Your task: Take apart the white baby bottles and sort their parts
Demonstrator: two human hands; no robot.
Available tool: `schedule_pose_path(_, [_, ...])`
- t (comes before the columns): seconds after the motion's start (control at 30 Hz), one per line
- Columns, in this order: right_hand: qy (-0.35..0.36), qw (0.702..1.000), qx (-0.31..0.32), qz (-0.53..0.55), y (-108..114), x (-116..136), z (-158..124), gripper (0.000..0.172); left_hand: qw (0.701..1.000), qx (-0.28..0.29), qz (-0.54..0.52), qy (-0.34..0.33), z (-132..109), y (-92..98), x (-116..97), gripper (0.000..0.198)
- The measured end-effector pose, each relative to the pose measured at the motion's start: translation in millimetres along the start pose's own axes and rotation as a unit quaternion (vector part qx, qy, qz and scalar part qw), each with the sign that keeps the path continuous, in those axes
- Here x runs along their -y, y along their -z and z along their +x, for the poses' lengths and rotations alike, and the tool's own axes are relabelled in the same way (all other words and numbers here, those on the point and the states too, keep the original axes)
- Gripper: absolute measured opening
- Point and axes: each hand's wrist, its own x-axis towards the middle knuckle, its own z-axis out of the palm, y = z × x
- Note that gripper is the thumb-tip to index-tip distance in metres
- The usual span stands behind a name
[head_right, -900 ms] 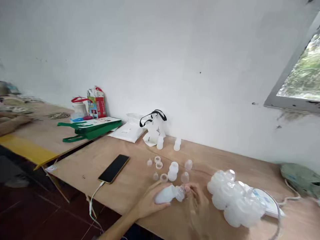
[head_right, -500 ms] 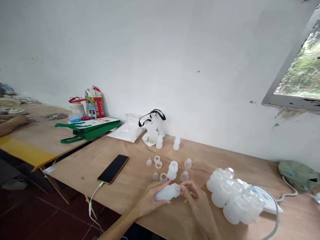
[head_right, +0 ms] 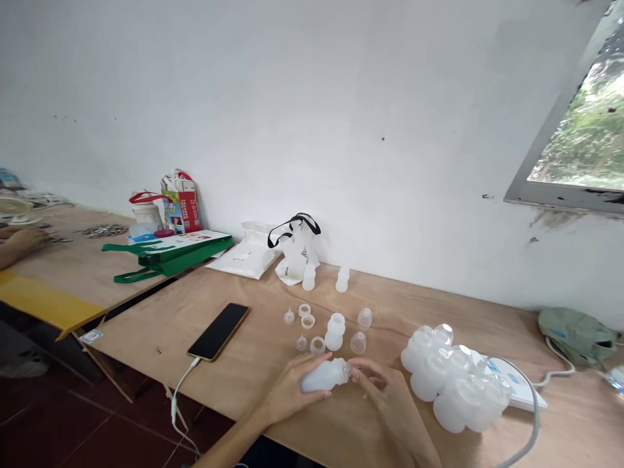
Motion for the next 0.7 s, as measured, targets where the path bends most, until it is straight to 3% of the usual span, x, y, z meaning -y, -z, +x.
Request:
schedule_pose_path(0.23, [-0.006,0.999,0.04,-0.015,2.3,2.6,-1.7,0.043,1.0,0.009,0.004,0.011,-1.1,-1.5,3.4,0.074])
schedule_pose_path(0.4, [0.012,1.0,0.01,-0.024,2.3,7.0,-1.1,0.034,1.0,0.012,0.01,-0.015,-0.8,-1.9,4.3,0.073])
schedule_pose_path(0.53, [0.015,0.998,-0.01,-0.052,9.1,3.4,0.9,0.039,1.0,0.013,0.006,-0.024,-1.0,-2.4,5.3,0.074])
schedule_pose_path(0.7, [0.014,0.998,-0.004,-0.067,13.0,-0.9,0.3,0.032,0.999,0.021,0.01,-0.032,-1.3,-0.6,1.5,0.073])
